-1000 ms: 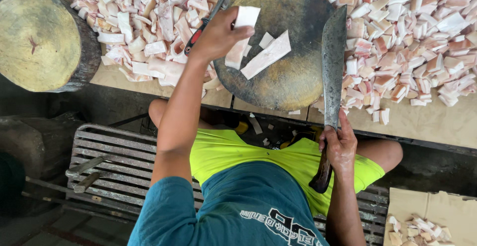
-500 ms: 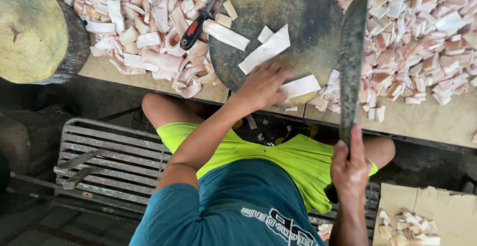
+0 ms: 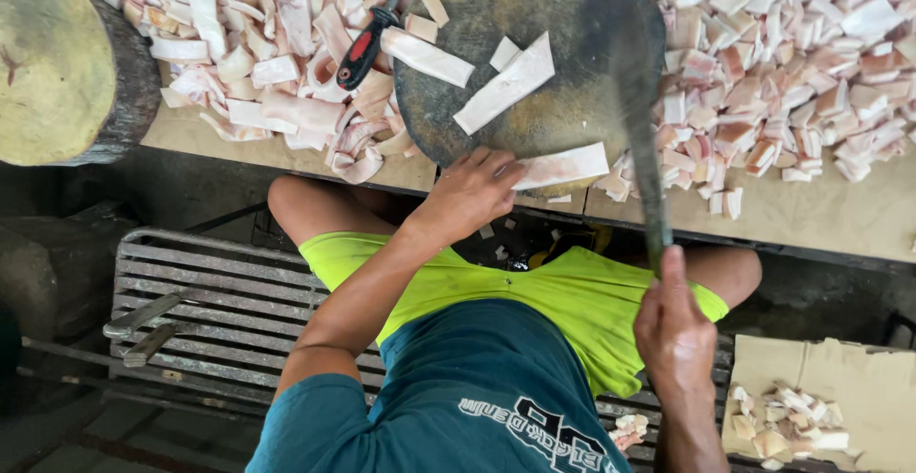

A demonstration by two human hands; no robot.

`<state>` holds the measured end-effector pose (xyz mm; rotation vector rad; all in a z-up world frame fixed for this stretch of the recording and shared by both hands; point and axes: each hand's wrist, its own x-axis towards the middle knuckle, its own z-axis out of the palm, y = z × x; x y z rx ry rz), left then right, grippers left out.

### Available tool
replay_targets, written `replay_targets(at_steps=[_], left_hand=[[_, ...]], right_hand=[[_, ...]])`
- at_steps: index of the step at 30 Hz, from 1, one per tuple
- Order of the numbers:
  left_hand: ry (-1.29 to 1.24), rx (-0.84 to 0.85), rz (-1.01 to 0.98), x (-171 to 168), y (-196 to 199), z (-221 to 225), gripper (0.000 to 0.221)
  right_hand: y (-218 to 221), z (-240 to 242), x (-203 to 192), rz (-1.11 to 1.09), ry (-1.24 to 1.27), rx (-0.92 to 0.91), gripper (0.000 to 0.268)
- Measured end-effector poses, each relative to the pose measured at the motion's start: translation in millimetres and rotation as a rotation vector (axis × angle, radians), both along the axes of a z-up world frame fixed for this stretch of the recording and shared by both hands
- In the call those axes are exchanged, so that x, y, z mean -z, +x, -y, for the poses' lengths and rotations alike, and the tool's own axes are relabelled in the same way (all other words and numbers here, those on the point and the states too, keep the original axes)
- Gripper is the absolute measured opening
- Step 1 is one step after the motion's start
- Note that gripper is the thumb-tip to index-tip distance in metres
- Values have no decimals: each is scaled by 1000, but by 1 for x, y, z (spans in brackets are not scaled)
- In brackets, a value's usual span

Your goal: The person cuts strips of animal skin and fat into smaller rectangular pieces using a large cleaver on a wooden chopping block.

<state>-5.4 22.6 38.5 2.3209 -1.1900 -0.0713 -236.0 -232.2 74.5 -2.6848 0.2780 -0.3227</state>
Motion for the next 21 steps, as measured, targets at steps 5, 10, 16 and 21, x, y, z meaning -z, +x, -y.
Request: replay_targets(at_steps=[5,10,16,21], left_hand=[[14,1,-8,10,6,11,40],[-4,-19,-50,13,2,12,37],[-77,-3,-56,17,4,23,32],[-75,6,-39,18,2,24,29]], right_hand=[[7,-7,-2,246,94,41,57],[26,-16,5,-47,-44,-51,56],[15,-1,-20,248,-30,-39,42],[32,-18,9,-42,-111,-48,49]])
